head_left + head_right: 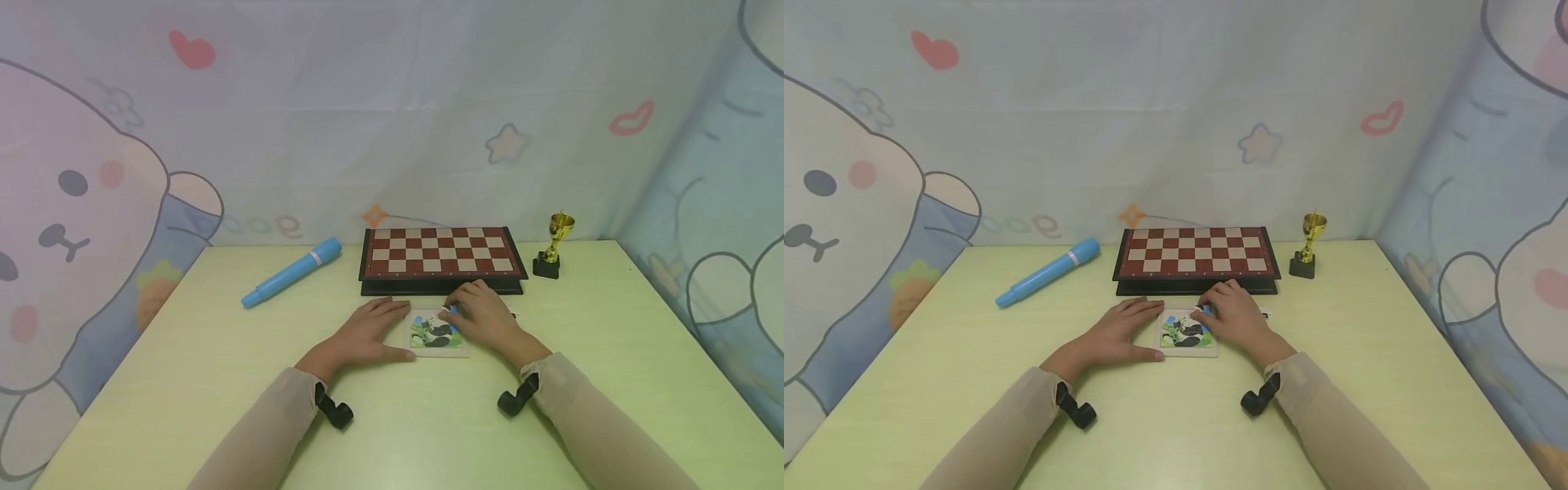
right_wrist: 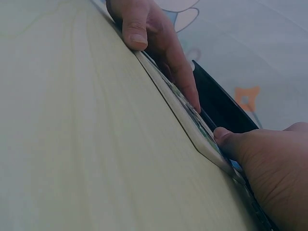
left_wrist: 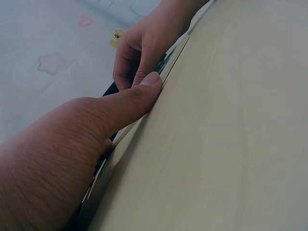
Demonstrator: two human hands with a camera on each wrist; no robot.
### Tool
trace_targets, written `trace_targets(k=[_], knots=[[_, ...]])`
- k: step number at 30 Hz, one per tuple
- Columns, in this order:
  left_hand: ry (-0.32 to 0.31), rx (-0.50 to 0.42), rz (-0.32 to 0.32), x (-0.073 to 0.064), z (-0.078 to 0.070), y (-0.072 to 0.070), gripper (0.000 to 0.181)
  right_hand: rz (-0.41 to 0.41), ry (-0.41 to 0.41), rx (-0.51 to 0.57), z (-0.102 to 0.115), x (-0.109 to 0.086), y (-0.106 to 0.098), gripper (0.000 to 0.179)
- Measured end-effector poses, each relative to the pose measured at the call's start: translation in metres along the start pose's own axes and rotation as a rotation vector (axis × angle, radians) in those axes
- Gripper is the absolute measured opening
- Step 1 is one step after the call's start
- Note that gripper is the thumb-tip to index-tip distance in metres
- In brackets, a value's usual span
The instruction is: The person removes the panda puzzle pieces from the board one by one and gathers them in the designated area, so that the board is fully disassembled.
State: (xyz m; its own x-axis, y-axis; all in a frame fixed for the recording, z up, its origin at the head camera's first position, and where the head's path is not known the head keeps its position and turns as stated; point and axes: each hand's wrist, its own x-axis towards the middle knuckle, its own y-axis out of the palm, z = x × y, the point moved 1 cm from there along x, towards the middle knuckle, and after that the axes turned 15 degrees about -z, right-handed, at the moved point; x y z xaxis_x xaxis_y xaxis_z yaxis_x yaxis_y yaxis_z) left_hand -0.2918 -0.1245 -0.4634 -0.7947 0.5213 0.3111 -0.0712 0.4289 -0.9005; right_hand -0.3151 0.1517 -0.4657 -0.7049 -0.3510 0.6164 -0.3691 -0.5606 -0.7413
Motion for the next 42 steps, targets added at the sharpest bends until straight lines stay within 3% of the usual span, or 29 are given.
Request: trace_targets(k=[23, 28, 33, 42], knots=[[0.008, -0.004, -0.003, -0.0005, -0.0012, -0.0016, 0.1, 0.019, 0.065, 0.034, -0.0006, 0.0, 0.0007, 0.033], [0.003, -0.021, -0.005, -0.001, -0.0013, -0.0017, 0.099, 0.011, 0.086, 0.12, 0.0001, -0.0007, -0.0017, 0.029], [-0.014, -0.032, 0.01, -0.0007, -0.002, -0.0018, 0.1, 0.053, 0.1, 0.234, 0.0015, -0.0015, -0.0045, 0.023], [-0.017, -0.011, 0.008, -0.0008, -0.0015, -0.0018, 0.1, 0.053, 0.084, 0.265, 0.0026, -0.0009, -0.0057, 0.021]])
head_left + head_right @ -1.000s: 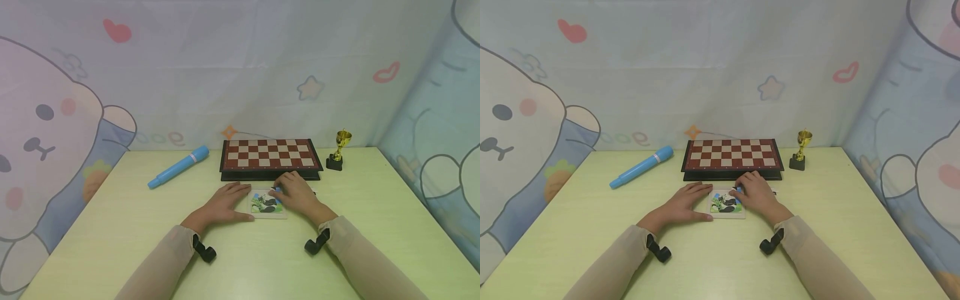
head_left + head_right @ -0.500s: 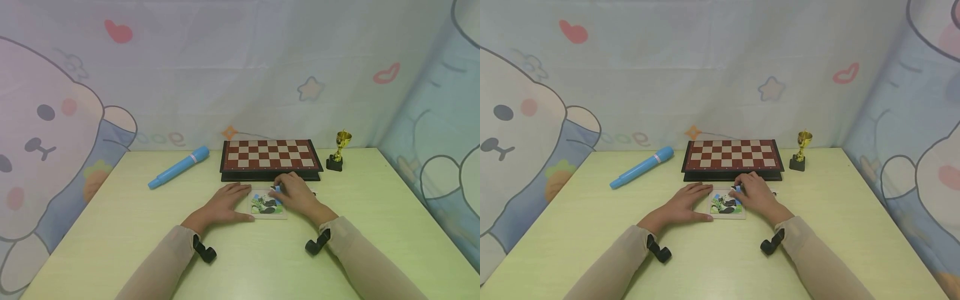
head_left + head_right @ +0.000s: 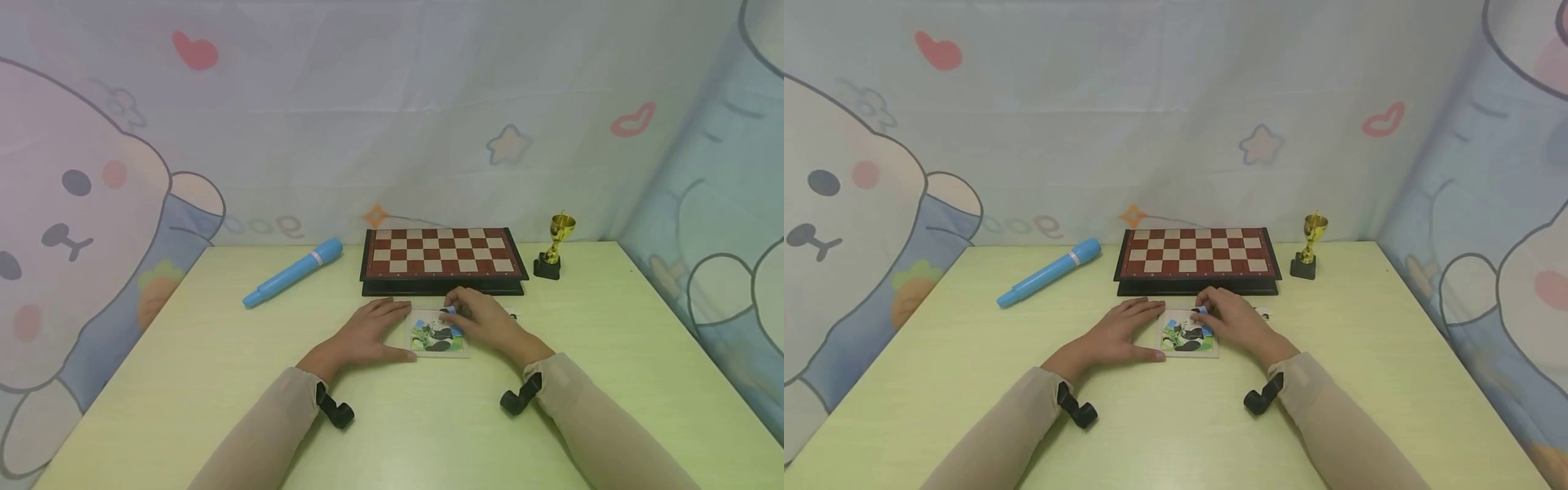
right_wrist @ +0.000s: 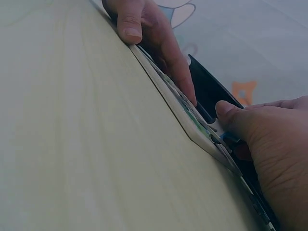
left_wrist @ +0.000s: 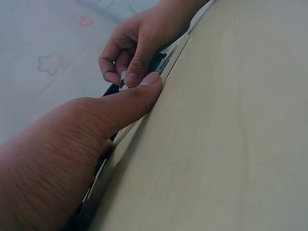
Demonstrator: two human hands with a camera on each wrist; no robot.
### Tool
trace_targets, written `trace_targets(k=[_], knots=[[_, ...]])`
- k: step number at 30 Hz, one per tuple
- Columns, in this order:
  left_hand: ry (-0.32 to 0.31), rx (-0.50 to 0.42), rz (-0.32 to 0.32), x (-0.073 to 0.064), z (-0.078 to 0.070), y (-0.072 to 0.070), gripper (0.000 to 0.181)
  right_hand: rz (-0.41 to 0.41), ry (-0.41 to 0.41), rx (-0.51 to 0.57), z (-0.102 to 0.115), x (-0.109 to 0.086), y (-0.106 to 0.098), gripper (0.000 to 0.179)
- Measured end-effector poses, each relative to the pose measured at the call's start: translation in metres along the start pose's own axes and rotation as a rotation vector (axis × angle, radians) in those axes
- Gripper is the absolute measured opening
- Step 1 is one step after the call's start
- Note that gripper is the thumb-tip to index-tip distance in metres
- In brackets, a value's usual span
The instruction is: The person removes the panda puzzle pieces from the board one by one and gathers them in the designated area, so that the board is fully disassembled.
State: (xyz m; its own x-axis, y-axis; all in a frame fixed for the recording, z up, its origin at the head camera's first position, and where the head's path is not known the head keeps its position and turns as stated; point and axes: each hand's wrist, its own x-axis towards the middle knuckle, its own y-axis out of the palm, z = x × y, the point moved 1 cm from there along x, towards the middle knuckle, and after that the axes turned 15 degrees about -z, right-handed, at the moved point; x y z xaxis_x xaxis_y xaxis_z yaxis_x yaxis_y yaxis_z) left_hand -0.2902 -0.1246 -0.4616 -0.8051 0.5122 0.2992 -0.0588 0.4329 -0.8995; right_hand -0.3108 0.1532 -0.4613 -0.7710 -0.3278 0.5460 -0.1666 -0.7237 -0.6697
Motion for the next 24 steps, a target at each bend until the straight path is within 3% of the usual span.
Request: trace_targets(k=[10, 17, 24], knots=[[0.002, -0.008, 0.0, -0.0017, 0.0014, 0.0018, 0.101, -0.022, -0.023, 0.042, -0.005, -0.0026, 0.0009, 0.012], [0.01, -0.015, -0.012, -0.001, 0.0028, 0.0032, 0.1, 0.022, -0.039, 0.07, -0.0021, -0.0042, -0.0015, 0.014], [0.009, -0.014, -0.007, -0.0008, 0.0024, 0.0022, 0.1, -0.002, -0.026, 0.056, 0.0001, -0.0029, -0.0049, 0.013]])
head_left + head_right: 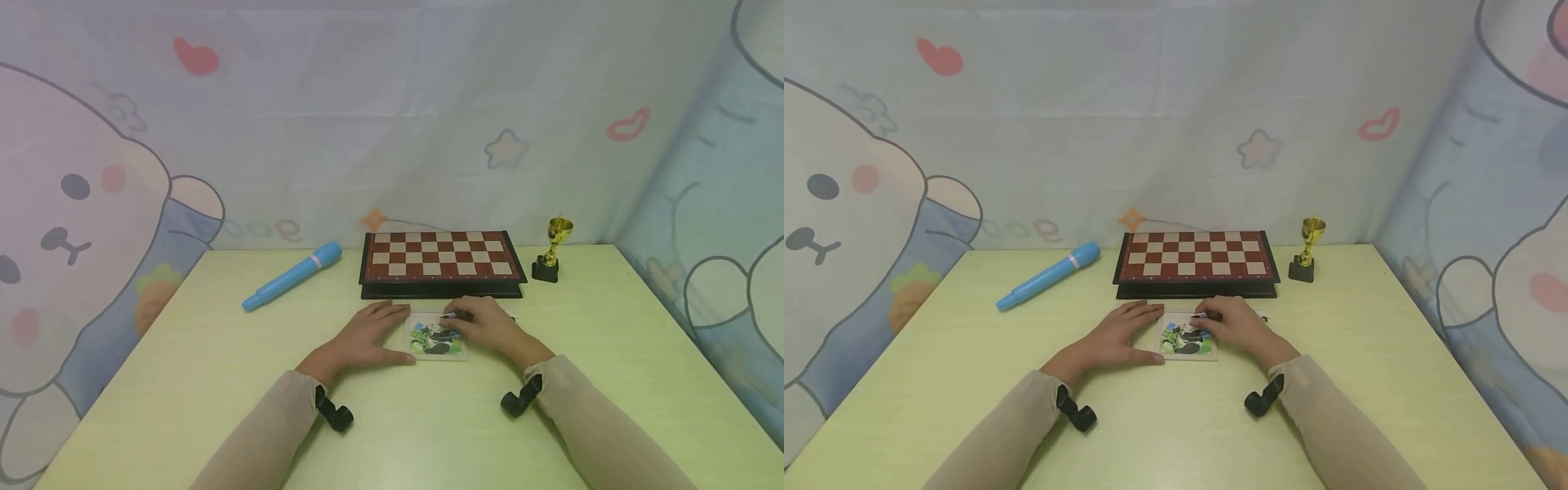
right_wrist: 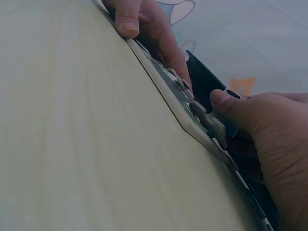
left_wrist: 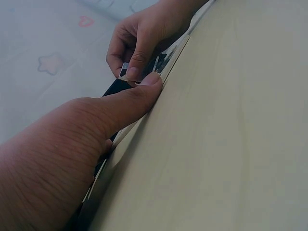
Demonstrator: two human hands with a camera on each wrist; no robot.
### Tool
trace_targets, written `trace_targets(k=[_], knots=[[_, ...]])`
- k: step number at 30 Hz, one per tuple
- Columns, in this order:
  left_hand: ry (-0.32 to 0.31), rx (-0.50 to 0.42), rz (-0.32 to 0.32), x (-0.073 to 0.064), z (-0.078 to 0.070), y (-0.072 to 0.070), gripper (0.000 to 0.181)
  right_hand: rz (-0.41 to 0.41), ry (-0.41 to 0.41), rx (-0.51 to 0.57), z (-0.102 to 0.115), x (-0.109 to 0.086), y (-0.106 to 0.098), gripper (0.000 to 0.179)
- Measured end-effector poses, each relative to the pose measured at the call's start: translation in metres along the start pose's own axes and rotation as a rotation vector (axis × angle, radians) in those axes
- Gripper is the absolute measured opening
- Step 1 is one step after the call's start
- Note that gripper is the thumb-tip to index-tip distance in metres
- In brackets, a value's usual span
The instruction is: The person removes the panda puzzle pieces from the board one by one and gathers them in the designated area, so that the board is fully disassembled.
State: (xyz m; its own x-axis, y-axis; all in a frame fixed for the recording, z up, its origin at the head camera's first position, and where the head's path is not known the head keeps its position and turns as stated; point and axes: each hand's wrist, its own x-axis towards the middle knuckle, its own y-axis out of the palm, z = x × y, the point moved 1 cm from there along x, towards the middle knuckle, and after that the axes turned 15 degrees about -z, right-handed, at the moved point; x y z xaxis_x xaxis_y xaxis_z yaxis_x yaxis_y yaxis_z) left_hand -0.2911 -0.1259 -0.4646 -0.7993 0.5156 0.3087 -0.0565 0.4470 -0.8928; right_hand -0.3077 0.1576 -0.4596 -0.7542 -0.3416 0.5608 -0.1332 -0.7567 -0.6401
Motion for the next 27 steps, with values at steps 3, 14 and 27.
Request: trace_targets(k=[3, 14, 27], knots=[[0.002, 0.005, 0.003, 0.001, 0.0, 0.0, 0.1, -0.008, 0.01, -0.018, 0.0, 0.001, -0.001, 0.011], [0.002, 0.016, 0.009, 0.001, 0.001, 0.001, 0.1, -0.009, 0.013, 0.003, -0.002, 0.002, -0.001, 0.006], [-0.006, 0.009, 0.005, 0.0, 0.002, 0.002, 0.102, -0.091, 0.058, 0.05, -0.025, -0.009, -0.026, 0.013]])
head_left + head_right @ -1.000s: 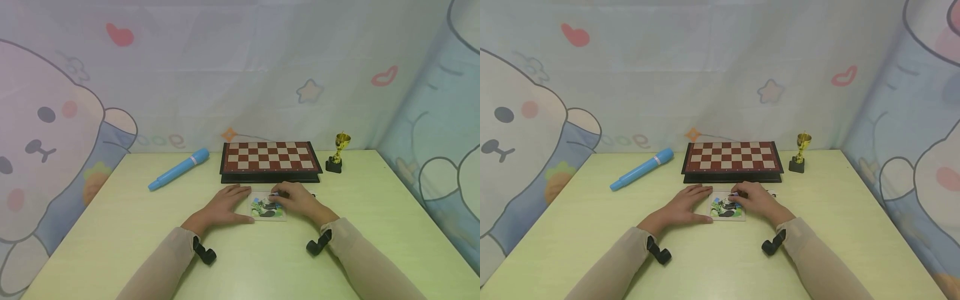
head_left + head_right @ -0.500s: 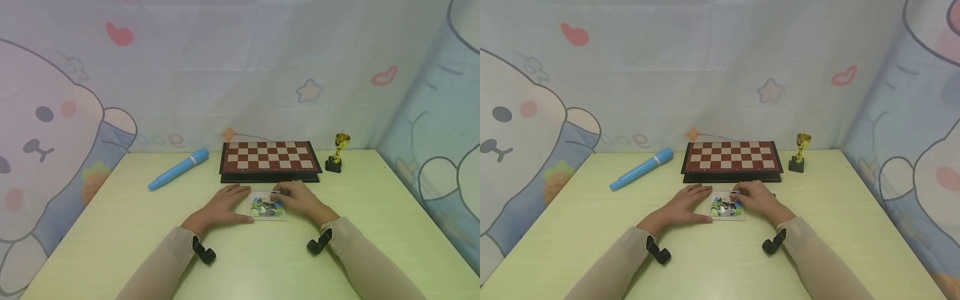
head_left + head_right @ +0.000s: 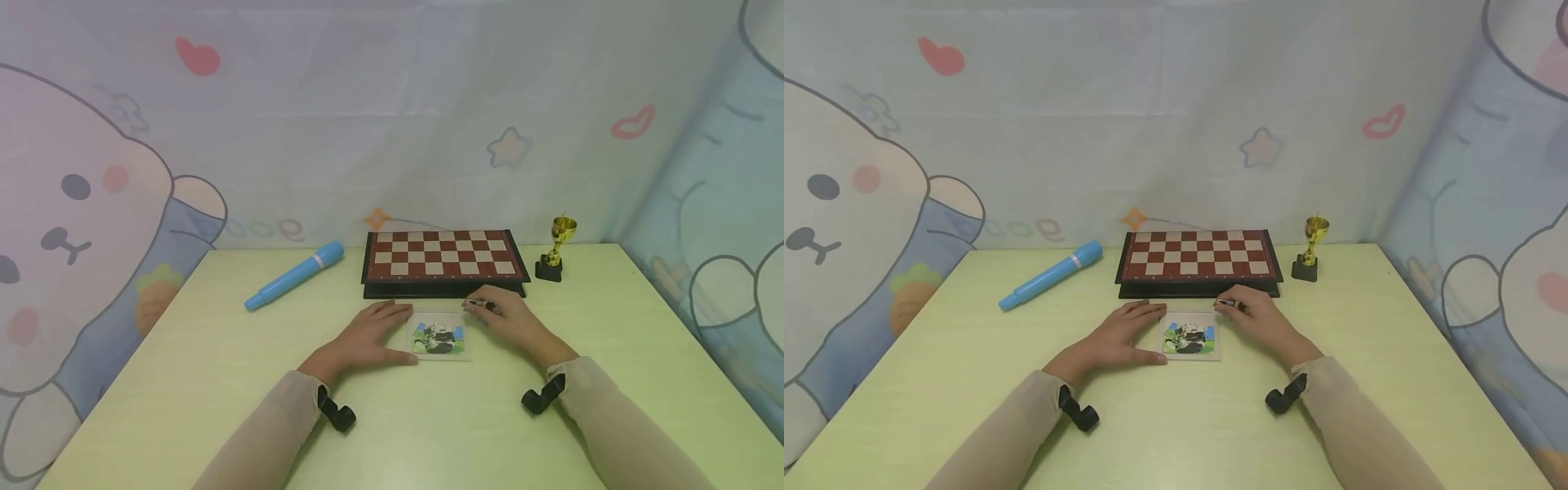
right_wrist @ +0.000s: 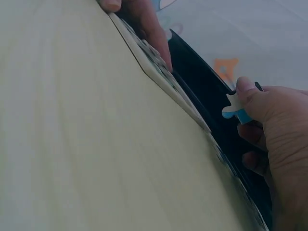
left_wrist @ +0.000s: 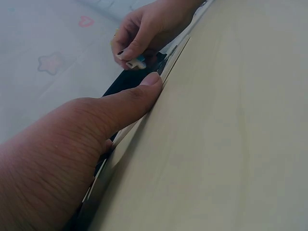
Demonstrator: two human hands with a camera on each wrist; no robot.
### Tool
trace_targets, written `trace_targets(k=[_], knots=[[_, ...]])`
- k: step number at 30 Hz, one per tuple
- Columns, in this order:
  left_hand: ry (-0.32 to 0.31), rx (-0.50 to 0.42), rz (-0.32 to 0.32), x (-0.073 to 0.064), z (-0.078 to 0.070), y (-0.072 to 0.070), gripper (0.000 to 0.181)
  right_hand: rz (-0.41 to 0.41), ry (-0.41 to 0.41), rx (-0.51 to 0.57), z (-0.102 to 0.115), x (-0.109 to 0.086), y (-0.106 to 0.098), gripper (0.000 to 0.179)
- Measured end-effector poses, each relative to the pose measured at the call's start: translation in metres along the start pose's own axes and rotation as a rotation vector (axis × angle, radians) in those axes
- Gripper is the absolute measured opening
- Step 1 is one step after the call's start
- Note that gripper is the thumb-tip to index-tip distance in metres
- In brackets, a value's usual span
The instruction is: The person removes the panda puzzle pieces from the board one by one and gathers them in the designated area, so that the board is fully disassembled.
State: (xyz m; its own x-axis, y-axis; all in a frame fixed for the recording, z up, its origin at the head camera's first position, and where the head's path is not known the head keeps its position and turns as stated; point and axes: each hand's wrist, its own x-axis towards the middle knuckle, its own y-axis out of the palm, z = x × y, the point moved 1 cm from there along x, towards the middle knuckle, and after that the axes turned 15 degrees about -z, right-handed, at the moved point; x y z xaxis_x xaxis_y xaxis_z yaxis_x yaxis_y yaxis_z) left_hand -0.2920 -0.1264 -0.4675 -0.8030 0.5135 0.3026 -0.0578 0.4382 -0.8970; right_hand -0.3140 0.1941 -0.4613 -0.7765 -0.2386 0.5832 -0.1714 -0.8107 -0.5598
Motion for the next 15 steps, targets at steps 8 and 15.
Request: trace_targets(k=[8, 15], knots=[[0.004, 0.004, 0.0, 0.001, -0.001, 0.0, 0.101, -0.041, 0.205, -0.134, -0.035, -0.017, -0.05, 0.023], [-0.015, 0.009, 0.016, 0.0, 0.0, 0.0, 0.101, 0.004, 0.224, -0.225, -0.061, -0.028, -0.073, 0.025]])
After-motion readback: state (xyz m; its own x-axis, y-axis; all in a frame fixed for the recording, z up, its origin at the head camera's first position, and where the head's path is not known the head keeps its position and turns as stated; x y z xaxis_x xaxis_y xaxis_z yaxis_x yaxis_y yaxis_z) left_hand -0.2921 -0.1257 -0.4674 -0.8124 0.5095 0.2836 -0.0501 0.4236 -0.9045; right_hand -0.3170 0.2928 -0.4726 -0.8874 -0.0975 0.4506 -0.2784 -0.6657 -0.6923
